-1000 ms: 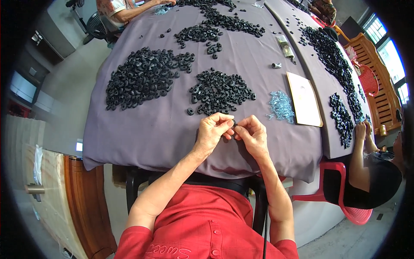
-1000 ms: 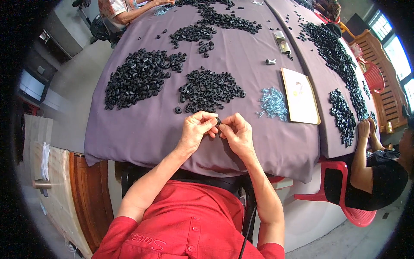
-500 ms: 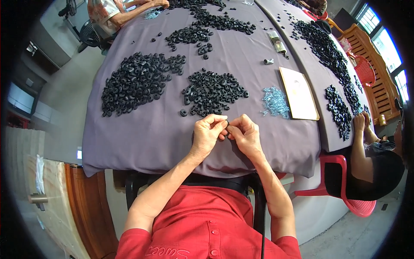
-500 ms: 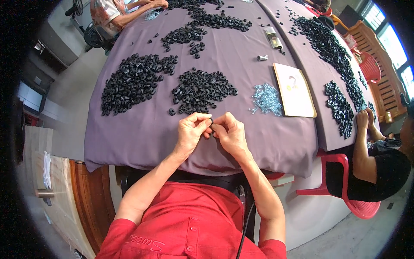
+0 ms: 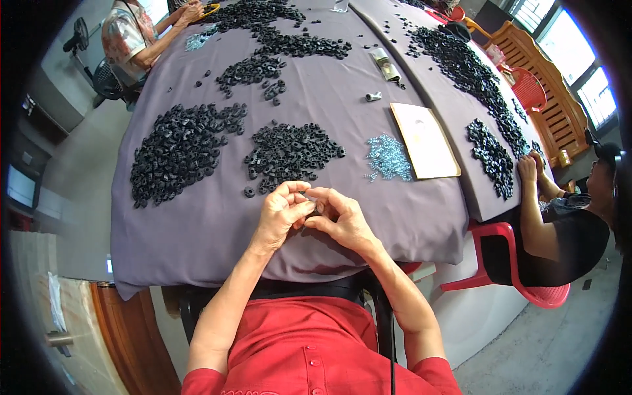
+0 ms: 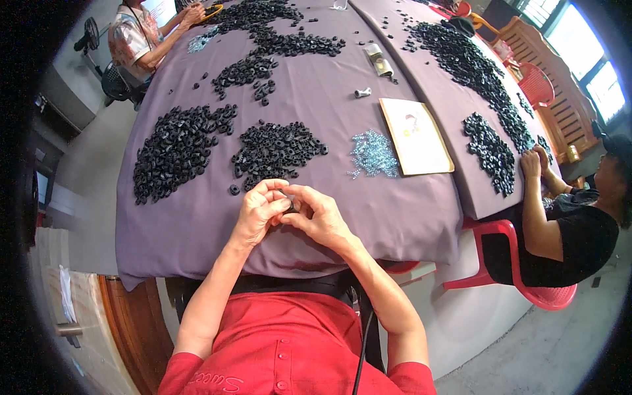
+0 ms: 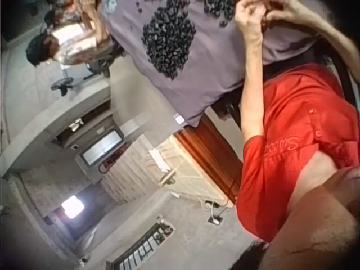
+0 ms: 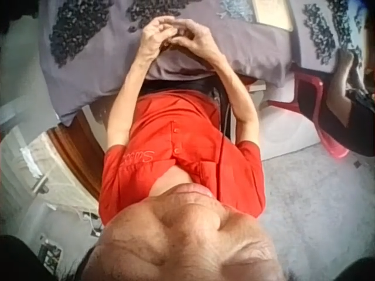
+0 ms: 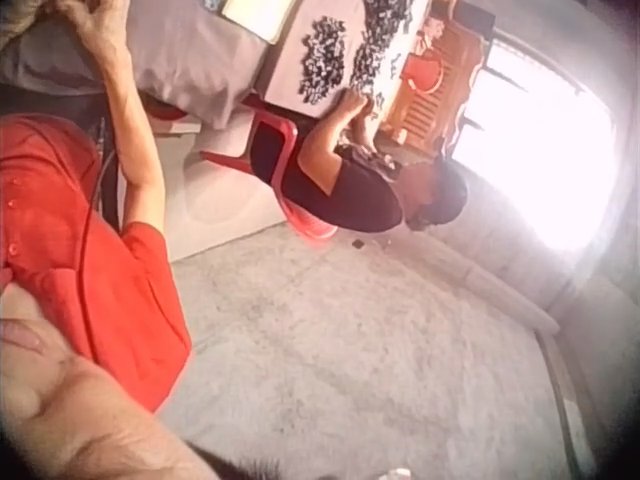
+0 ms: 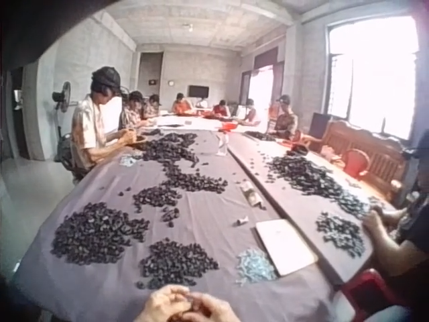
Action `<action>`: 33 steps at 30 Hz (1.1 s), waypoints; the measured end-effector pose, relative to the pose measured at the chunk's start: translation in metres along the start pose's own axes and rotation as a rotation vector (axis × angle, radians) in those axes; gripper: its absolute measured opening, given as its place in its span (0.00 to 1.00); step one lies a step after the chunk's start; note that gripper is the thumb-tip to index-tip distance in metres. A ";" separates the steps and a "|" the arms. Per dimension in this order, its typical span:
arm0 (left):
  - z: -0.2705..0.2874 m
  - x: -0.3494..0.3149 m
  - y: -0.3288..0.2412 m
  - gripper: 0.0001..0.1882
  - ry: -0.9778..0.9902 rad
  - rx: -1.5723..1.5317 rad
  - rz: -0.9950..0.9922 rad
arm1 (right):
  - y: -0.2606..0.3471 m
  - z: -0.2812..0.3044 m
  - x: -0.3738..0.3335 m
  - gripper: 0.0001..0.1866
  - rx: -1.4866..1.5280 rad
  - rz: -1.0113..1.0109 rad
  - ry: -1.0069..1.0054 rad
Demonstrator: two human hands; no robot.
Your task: The person assembles small black plastic components by hand, inserting metal pins or clips into them.
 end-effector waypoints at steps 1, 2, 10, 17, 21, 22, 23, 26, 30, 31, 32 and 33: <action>-0.002 0.001 -0.001 0.17 0.007 0.001 0.000 | -0.002 0.002 0.000 0.22 -0.004 0.001 -0.006; -0.004 0.002 -0.001 0.17 0.019 -0.006 0.012 | 0.005 0.003 0.002 0.22 -0.119 0.110 0.005; -0.014 0.004 0.007 0.16 0.127 -0.177 0.147 | 0.006 0.009 0.001 0.17 -0.108 0.164 -0.068; -0.021 0.006 0.028 0.18 0.168 -0.534 0.312 | -0.008 0.008 -0.002 0.16 0.116 -0.010 -0.075; -0.022 0.010 0.028 0.16 0.164 -0.529 0.311 | -0.018 0.008 -0.002 0.13 0.204 -0.050 -0.068; -0.021 0.010 0.029 0.16 0.147 -0.530 0.316 | -0.020 0.008 -0.003 0.14 0.218 -0.063 -0.092; -0.021 0.010 0.029 0.16 0.134 -0.530 0.318 | -0.013 0.009 0.001 0.13 0.151 0.018 -0.093; -0.021 0.009 0.030 0.18 0.170 -0.537 0.290 | -0.009 0.009 0.001 0.11 0.183 -0.010 -0.107; -0.022 0.006 0.029 0.18 0.175 -0.561 0.293 | -0.016 0.007 -0.002 0.11 0.165 -0.053 -0.107; -0.021 0.005 0.030 0.17 0.158 -0.546 0.288 | -0.013 0.004 -0.003 0.11 0.170 -0.052 -0.097; -0.021 0.004 0.029 0.16 0.142 -0.537 0.277 | -0.010 0.001 -0.002 0.15 0.247 -0.073 -0.088; -0.018 0.002 0.028 0.15 0.122 -0.529 0.266 | -0.006 -0.002 -0.003 0.18 0.326 -0.096 -0.077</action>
Point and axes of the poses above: each hand's wrist, its own x-axis towards the middle knuckle, its own z-axis out of the back of the hand, y = z × x, the point moved 7 cm from there along x, towards the middle knuckle, and after that the axes turned 7 degrees about z, right-handed, at the moved point
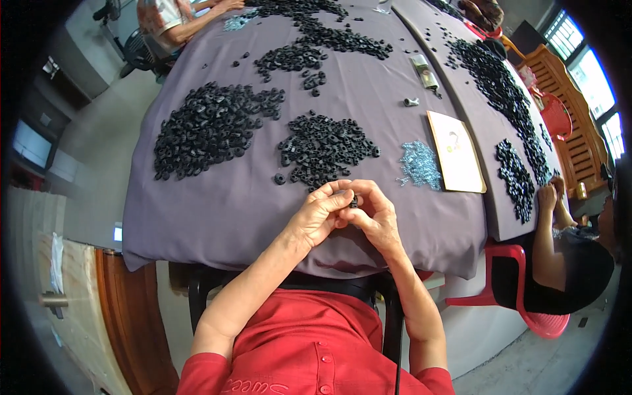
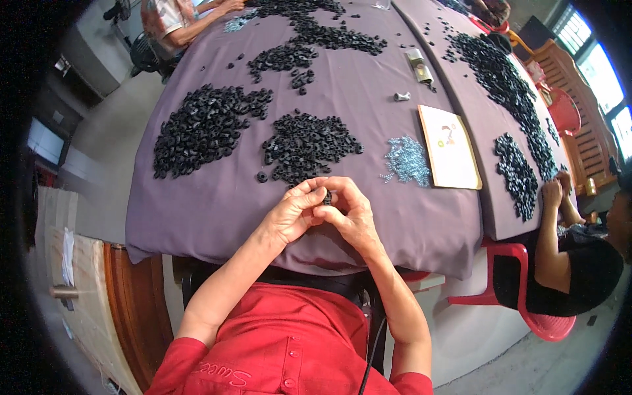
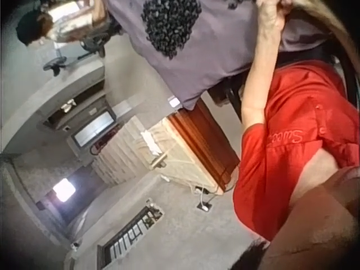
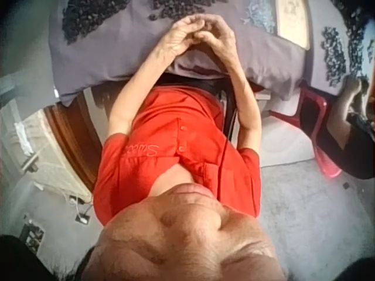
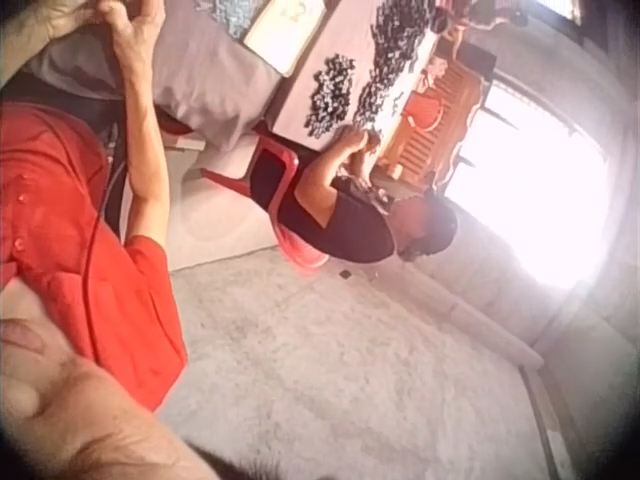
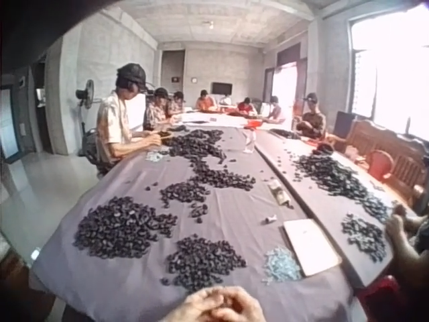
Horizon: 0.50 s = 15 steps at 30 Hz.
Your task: The person assembles small black plastic components by hand, inserting metal pins or clips into them.
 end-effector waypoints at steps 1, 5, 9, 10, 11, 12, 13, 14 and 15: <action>0.003 -0.006 -0.003 0.14 -0.007 0.009 0.005 | 0.000 -0.005 -0.003 0.25 0.108 -0.073 0.013; 0.012 -0.070 -0.048 0.09 0.022 0.094 -0.085 | -0.009 0.021 -0.004 0.16 0.031 0.026 -0.147; 0.061 -0.175 -0.080 0.08 -0.120 0.310 -0.009 | -0.003 0.023 -0.003 0.12 -0.137 0.014 -0.141; 0.079 -0.204 -0.083 0.08 -0.167 0.358 0.019 | -0.003 0.021 -0.003 0.11 -0.208 0.010 -0.127; 0.099 -0.229 -0.084 0.08 -0.244 0.413 0.049 | -0.006 0.023 -0.004 0.11 -0.211 0.012 -0.118; 0.119 -0.252 -0.085 0.09 -0.359 0.496 0.104 | -0.003 0.023 -0.003 0.11 -0.273 0.015 -0.114; 0.148 -0.276 -0.084 0.09 -0.473 0.602 0.157 | -0.006 0.023 -0.003 0.11 -0.263 -0.003 -0.114; 0.177 -0.302 -0.082 0.09 -0.574 0.645 0.156 | -0.014 0.024 -0.002 0.13 -0.281 0.000 -0.086; 0.203 -0.319 -0.079 0.09 -0.680 0.652 0.156 | -0.012 0.025 -0.001 0.12 -0.293 -0.014 -0.099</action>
Point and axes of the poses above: each hand's wrist, its own x-axis towards the middle knuckle, its own z-axis out of the back of the hand, y = z × x, the point moved 7 cm from there along x, towards the middle knuckle, and after that the axes turned 7 degrees about z, right-handed, at the moved point
